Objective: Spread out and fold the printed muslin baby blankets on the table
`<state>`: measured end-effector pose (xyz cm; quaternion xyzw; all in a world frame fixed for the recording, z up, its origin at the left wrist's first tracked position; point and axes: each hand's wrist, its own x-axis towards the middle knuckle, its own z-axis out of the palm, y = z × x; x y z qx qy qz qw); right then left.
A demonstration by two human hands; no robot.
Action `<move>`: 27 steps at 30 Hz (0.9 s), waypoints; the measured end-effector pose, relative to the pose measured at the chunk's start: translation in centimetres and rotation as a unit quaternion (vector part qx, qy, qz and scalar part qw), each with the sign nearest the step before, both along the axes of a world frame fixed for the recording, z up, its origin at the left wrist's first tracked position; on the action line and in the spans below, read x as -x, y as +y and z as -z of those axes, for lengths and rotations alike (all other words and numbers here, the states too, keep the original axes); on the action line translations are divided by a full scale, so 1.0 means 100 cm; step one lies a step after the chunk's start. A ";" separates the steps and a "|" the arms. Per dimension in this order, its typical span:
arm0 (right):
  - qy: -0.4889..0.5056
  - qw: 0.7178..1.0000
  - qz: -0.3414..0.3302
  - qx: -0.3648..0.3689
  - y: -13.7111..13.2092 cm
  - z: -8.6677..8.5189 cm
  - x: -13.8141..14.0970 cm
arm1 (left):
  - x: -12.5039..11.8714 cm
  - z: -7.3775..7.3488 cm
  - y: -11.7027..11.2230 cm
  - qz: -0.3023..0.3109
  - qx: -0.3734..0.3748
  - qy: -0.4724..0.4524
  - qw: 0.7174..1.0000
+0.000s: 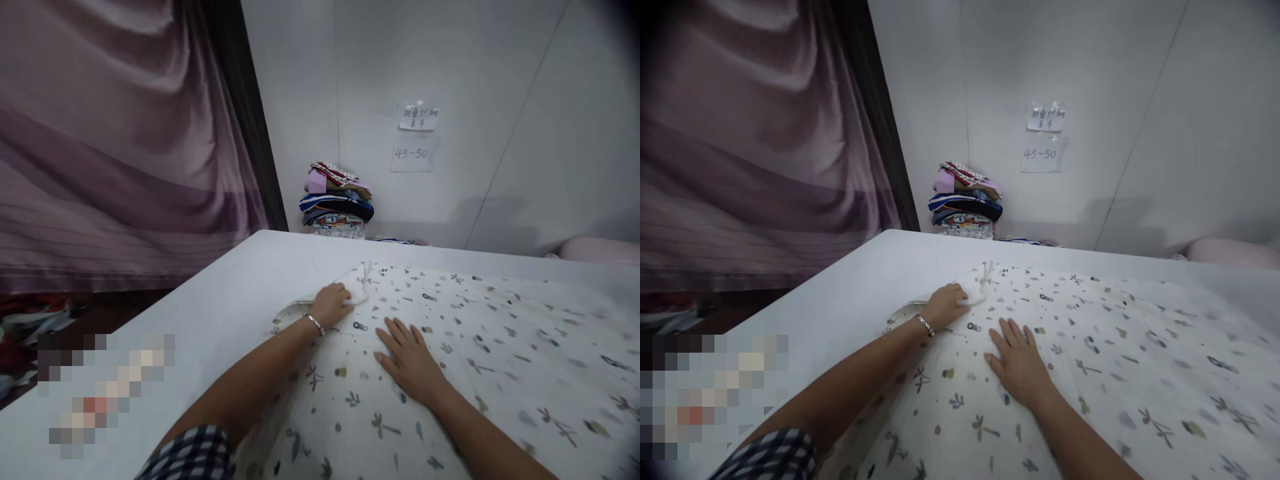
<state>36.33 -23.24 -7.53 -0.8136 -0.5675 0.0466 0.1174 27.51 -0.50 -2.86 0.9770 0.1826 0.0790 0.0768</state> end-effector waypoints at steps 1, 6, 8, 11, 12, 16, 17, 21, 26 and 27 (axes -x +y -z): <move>0.000 1.000 0.000 -0.004 0.000 0.001 0.000 | -0.001 -0.001 0.001 -0.001 0.007 0.003 1.000; -0.001 1.000 -0.005 -0.022 0.001 0.005 -0.002 | -0.012 -0.009 0.013 -0.066 0.022 -0.008 0.998; 0.002 1.000 -0.005 -0.022 0.000 0.004 -0.003 | -0.019 -0.008 0.017 -0.099 0.032 0.011 0.995; 0.011 1.000 -0.005 -0.016 0.000 0.002 -0.002 | -0.028 -0.007 0.019 -0.126 0.035 0.042 0.991; 0.014 1.000 -0.006 -0.014 -0.001 0.001 -0.002 | -0.030 -0.009 0.020 -0.129 0.032 0.045 0.990; 0.023 1.000 -0.006 -0.010 -0.001 0.001 -0.003 | -0.037 -0.032 0.041 -0.163 0.003 0.009 0.987; 0.024 1.000 -0.006 -0.009 -0.001 0.002 -0.003 | -0.037 -0.041 0.052 -0.186 -0.009 -0.008 0.982; 0.024 1.000 -0.003 -0.004 -0.001 0.004 -0.003 | -0.034 -0.072 0.107 -0.306 -0.043 -0.050 0.950; 0.023 1.000 -0.001 -0.001 -0.002 0.007 -0.003 | -0.025 -0.064 0.134 -0.347 -0.034 -0.045 0.936; 0.022 1.000 -0.003 -0.002 -0.002 0.008 -0.003 | -0.025 -0.057 0.130 -0.324 -0.029 -0.043 0.945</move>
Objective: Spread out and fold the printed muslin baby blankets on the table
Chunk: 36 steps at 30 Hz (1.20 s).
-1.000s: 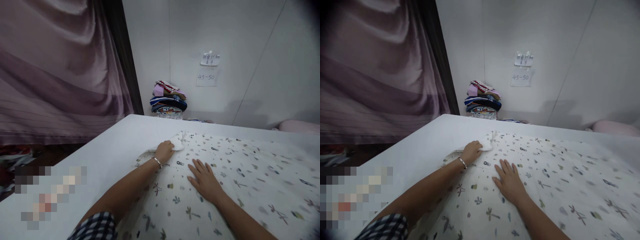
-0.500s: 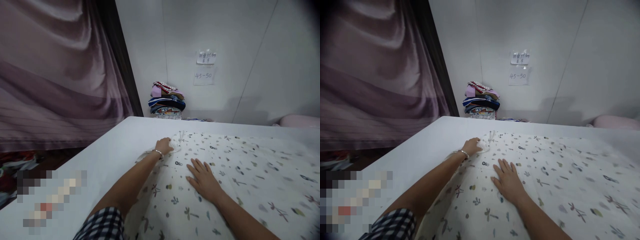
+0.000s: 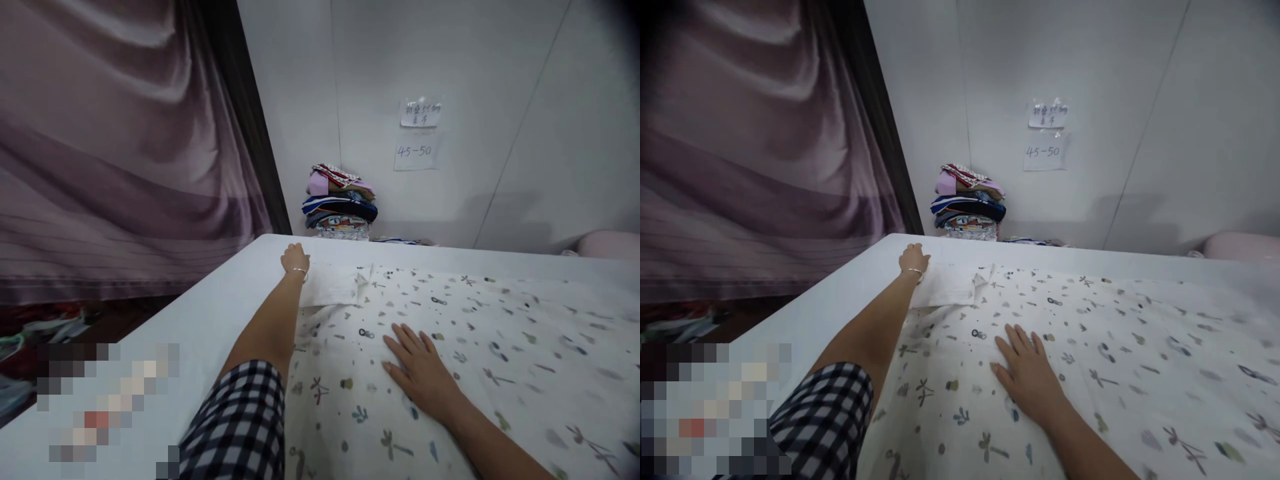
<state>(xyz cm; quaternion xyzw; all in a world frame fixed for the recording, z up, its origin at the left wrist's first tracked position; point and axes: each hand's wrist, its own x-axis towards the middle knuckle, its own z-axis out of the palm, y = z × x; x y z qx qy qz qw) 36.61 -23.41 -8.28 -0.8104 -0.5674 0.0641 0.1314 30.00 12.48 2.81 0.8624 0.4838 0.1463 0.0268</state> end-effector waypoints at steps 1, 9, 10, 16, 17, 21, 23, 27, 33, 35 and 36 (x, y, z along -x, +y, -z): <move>-0.001 1.000 -0.001 -0.001 0.000 0.000 0.000 | 0.000 0.008 -0.007 0.035 0.008 0.003 0.999; -0.019 1.000 0.002 -0.007 0.001 0.000 0.000 | 0.019 0.059 -0.089 0.327 0.042 0.053 0.942; -0.021 1.000 0.002 -0.008 0.001 0.000 0.000 | 0.022 0.061 -0.092 0.335 0.033 0.061 0.940; -0.034 0.999 0.005 0.001 0.002 -0.001 0.000 | 0.025 0.062 -0.082 0.313 0.002 0.111 0.943; -0.037 0.999 0.005 0.001 0.002 -0.001 0.000 | 0.025 0.061 -0.081 0.310 -0.002 0.114 0.944; -0.047 0.999 0.003 0.000 0.002 0.001 0.000 | 0.024 0.058 -0.087 0.311 -0.022 0.099 0.945; -0.048 0.999 0.003 -0.001 0.002 0.001 0.000 | 0.024 0.058 -0.093 0.314 -0.026 0.084 0.945; -0.041 0.999 0.002 0.003 0.002 0.000 0.000 | 0.019 0.059 -0.094 0.282 -0.003 0.054 0.958; -0.032 0.999 0.003 0.017 0.000 -0.002 0.000 | 0.006 0.055 -0.032 0.067 0.070 -0.005 0.995; -0.035 0.999 0.004 0.022 0.000 -0.002 0.000 | 0.008 0.055 -0.004 0.004 0.102 -0.012 0.995; -0.039 0.999 0.004 0.024 0.001 -0.002 0.000 | 0.009 0.056 0.007 -0.019 0.117 -0.014 0.993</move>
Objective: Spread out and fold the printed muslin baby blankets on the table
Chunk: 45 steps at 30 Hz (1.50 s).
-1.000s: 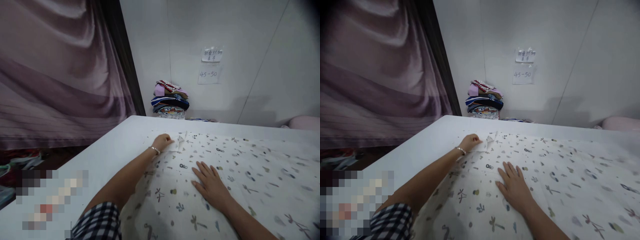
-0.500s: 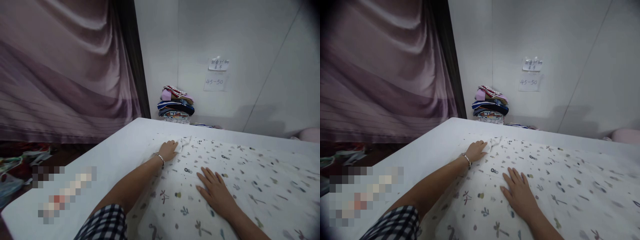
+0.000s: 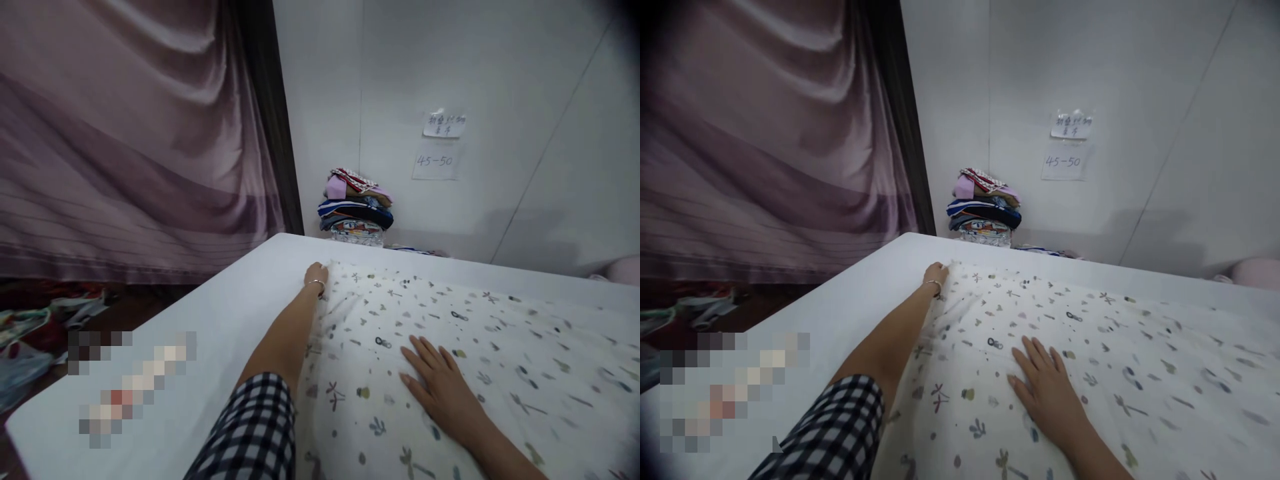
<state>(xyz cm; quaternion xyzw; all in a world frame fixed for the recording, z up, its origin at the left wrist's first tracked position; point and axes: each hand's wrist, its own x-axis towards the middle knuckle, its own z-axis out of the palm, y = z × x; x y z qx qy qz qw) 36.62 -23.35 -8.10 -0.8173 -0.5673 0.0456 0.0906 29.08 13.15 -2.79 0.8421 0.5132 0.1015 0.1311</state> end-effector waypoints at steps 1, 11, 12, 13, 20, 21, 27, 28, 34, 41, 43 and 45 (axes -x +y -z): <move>-0.004 1.000 -0.001 0.000 0.000 0.001 0.000 | 0.002 0.002 0.009 -0.017 0.013 0.000 1.000; -0.061 0.997 -0.012 -0.046 -0.002 0.019 -0.007 | 0.000 0.018 0.028 -0.055 0.006 -0.030 0.998; -0.065 0.997 -0.014 -0.047 -0.002 0.019 -0.007 | 0.001 0.018 0.031 -0.055 0.006 -0.033 0.998; -0.067 0.997 -0.015 -0.047 -0.002 0.020 -0.007 | 0.001 0.018 0.035 -0.057 0.008 -0.035 0.998; -0.061 0.998 -0.010 -0.030 -0.003 0.016 -0.006 | -0.001 0.024 0.050 -0.086 0.009 -0.045 0.995; -0.060 0.998 -0.011 -0.028 -0.003 0.016 -0.005 | 0.000 0.024 0.051 -0.090 0.009 -0.047 0.995; -0.063 0.997 -0.013 -0.040 -0.004 0.018 -0.006 | 0.004 0.025 0.057 -0.102 0.016 -0.059 0.993; -0.064 0.997 -0.013 -0.042 -0.004 0.018 -0.007 | 0.005 0.025 0.057 -0.102 0.019 -0.061 0.993; -0.063 0.997 -0.015 -0.050 -0.003 0.018 -0.007 | 0.005 0.018 0.058 -0.119 0.038 -0.044 0.991; -0.050 0.997 -0.012 -0.051 -0.003 0.016 -0.005 | 0.007 0.009 0.053 -0.134 0.040 -0.003 0.990; -0.047 0.998 -0.010 -0.047 -0.003 0.015 -0.005 | 0.007 0.007 0.053 -0.130 0.045 0.005 0.990; -0.045 0.998 -0.007 -0.044 -0.003 0.015 -0.005 | 0.005 0.005 0.055 -0.115 0.049 0.007 0.992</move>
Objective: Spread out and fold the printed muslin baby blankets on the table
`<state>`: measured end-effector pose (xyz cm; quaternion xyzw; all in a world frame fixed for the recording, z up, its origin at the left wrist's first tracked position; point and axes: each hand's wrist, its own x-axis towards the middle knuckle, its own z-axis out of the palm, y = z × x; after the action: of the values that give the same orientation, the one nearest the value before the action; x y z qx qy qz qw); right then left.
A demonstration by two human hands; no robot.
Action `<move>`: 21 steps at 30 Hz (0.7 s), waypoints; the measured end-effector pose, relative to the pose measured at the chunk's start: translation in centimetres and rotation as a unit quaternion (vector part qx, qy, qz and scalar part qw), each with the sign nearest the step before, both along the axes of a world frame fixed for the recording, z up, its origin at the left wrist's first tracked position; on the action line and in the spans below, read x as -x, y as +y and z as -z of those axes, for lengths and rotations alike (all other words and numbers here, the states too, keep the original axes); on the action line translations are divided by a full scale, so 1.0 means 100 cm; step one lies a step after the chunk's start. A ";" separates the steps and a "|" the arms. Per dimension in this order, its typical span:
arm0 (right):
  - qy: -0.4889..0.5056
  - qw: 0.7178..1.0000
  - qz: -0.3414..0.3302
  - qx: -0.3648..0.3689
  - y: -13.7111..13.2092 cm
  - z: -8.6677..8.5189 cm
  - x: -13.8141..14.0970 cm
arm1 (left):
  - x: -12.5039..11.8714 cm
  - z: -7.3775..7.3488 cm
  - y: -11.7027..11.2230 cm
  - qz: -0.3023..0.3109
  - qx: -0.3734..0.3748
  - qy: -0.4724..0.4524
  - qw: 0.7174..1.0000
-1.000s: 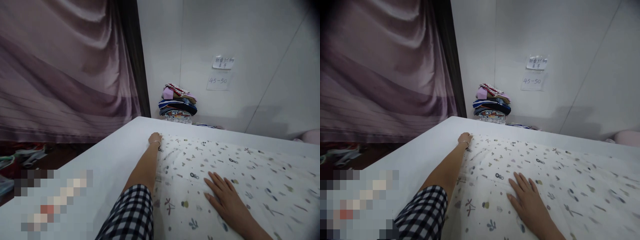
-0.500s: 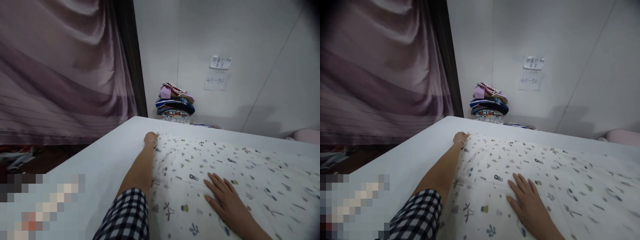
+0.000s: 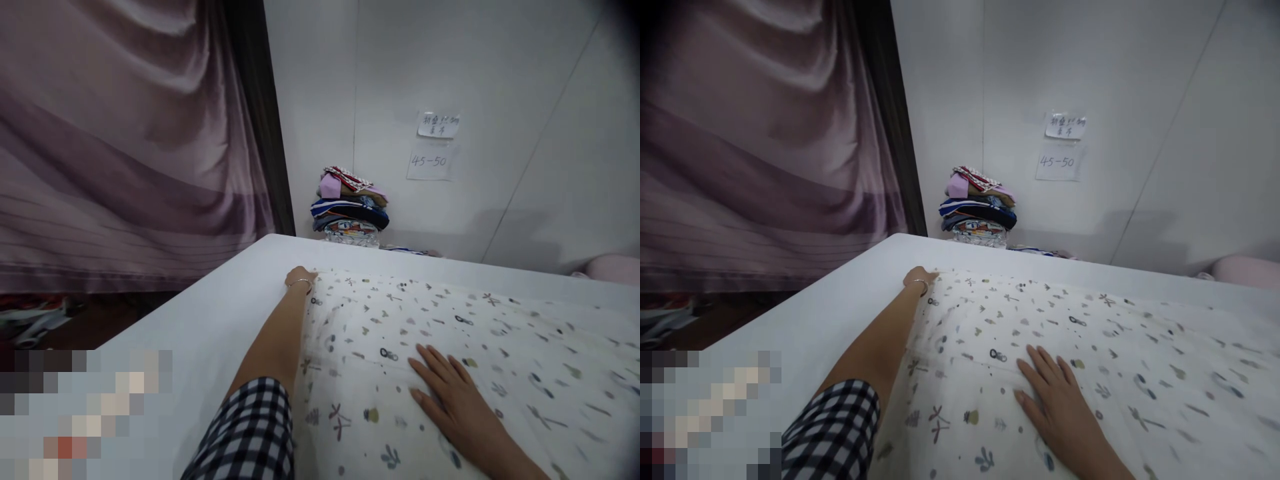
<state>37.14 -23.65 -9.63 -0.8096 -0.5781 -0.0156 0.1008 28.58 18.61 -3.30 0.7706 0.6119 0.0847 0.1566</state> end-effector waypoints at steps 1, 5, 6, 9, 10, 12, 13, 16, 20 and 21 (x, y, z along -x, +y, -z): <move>0.001 1.000 0.000 -0.001 0.000 0.000 0.000 | -0.001 -0.002 0.001 0.012 -0.001 -0.003 1.000; 0.002 1.000 -0.001 -0.005 0.000 -0.003 0.002 | -0.004 -0.008 0.006 0.051 -0.041 -0.029 0.997; 0.003 1.000 0.002 0.000 0.000 -0.004 0.002 | -0.003 -0.008 0.007 0.052 -0.055 -0.034 0.997; 0.009 1.000 0.007 0.020 -0.001 -0.007 0.003 | 0.003 -0.003 0.008 0.052 -0.068 -0.037 0.996; 0.010 1.000 0.007 0.024 -0.001 -0.008 0.003 | 0.005 0.000 0.008 0.052 -0.064 -0.035 0.996; 0.007 1.000 0.006 0.021 -0.001 -0.008 0.003 | 0.007 0.006 0.010 0.053 -0.053 -0.034 0.997; 0.004 1.000 0.004 0.018 -0.001 -0.007 0.003 | 0.008 0.008 0.012 0.054 -0.049 -0.034 0.997; 0.002 1.000 0.005 0.007 -0.002 -0.005 0.002 | 0.012 0.007 0.018 0.070 -0.031 -0.041 0.996; 0.009 1.000 0.002 0.000 -0.001 -0.003 0.001 | 0.032 0.000 0.017 0.092 0.000 -0.053 0.994; 0.008 1.000 0.001 -0.001 -0.001 -0.003 0.000 | 0.039 -0.001 0.013 0.096 0.005 -0.056 0.994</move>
<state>37.09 -23.75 -9.36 -0.8102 -0.5765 -0.0096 0.1058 24.66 19.89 -3.15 0.8191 0.5257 0.1091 0.2019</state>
